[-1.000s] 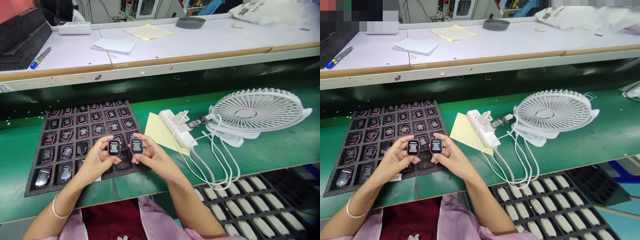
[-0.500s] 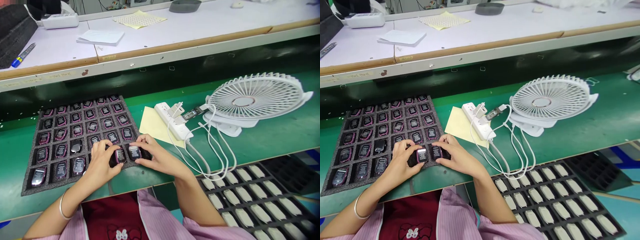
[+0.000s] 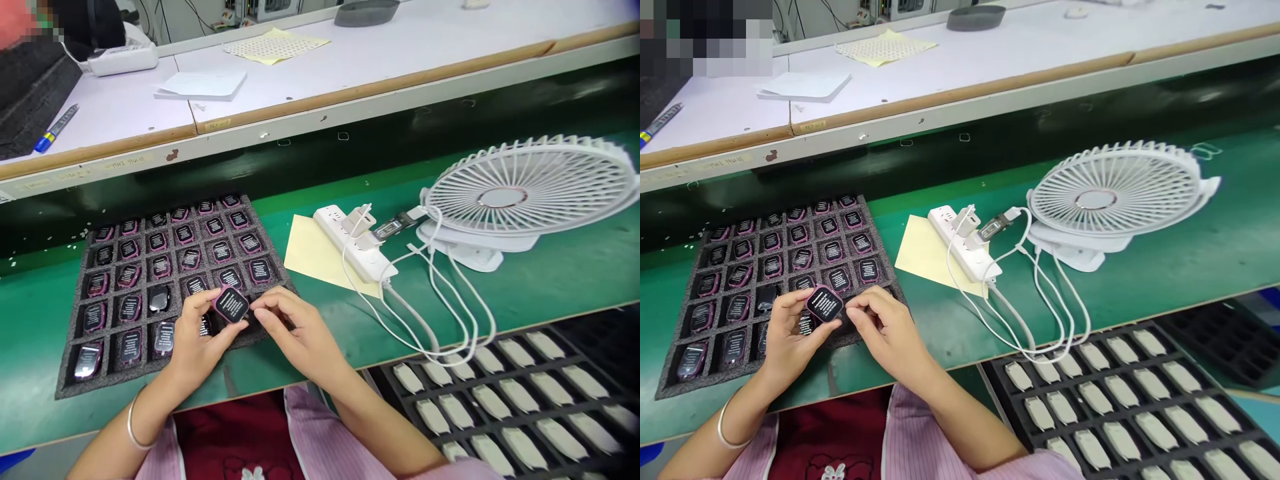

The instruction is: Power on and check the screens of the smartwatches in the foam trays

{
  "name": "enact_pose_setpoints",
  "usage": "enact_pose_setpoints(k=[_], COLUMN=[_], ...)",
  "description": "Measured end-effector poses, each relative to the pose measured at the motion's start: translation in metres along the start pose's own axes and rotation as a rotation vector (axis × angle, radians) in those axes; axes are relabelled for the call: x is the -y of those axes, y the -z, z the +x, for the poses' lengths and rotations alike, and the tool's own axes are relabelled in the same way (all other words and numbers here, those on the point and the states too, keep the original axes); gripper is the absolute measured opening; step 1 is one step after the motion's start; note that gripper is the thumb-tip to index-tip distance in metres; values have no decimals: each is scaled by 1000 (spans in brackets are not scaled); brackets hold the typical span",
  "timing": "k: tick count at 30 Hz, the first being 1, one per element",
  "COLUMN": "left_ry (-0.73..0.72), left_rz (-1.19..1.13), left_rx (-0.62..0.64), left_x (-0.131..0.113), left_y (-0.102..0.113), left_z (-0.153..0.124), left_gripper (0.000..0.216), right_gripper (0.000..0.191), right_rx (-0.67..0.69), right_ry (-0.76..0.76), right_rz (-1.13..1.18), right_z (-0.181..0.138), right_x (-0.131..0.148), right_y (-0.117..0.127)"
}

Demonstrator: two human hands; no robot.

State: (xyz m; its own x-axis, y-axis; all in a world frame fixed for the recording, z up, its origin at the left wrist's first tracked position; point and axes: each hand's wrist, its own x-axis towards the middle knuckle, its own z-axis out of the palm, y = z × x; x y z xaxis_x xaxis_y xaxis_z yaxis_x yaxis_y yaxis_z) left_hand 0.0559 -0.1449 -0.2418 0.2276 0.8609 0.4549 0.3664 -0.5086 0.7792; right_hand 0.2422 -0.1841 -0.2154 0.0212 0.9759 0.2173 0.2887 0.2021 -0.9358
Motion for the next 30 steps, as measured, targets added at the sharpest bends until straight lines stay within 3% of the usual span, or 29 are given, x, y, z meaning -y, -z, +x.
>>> enact_pose_setpoints(k=[8,16,20,27,30], left_ry=[-216,-166,-10,458,524], left_rz=[142,164,94,-612,-757], left_rx=[-83,-42,-31,88,125], left_x=[4,6,6,-12,-17], left_y=[3,3,2,-7,-6], left_z=[6,4,2,10,12], left_gripper=[42,36,38,46,46], right_gripper=[22,24,23,24,22], right_rx=[31,-11,-88,-128,-166], right_ry=[-147,-231,-147,-127,-189], right_rz=[112,198,182,267,370], right_z=[9,10,6,2,1], right_x=[0,3,14,13,-2], right_y=[-8,-16,-17,-12,-13])
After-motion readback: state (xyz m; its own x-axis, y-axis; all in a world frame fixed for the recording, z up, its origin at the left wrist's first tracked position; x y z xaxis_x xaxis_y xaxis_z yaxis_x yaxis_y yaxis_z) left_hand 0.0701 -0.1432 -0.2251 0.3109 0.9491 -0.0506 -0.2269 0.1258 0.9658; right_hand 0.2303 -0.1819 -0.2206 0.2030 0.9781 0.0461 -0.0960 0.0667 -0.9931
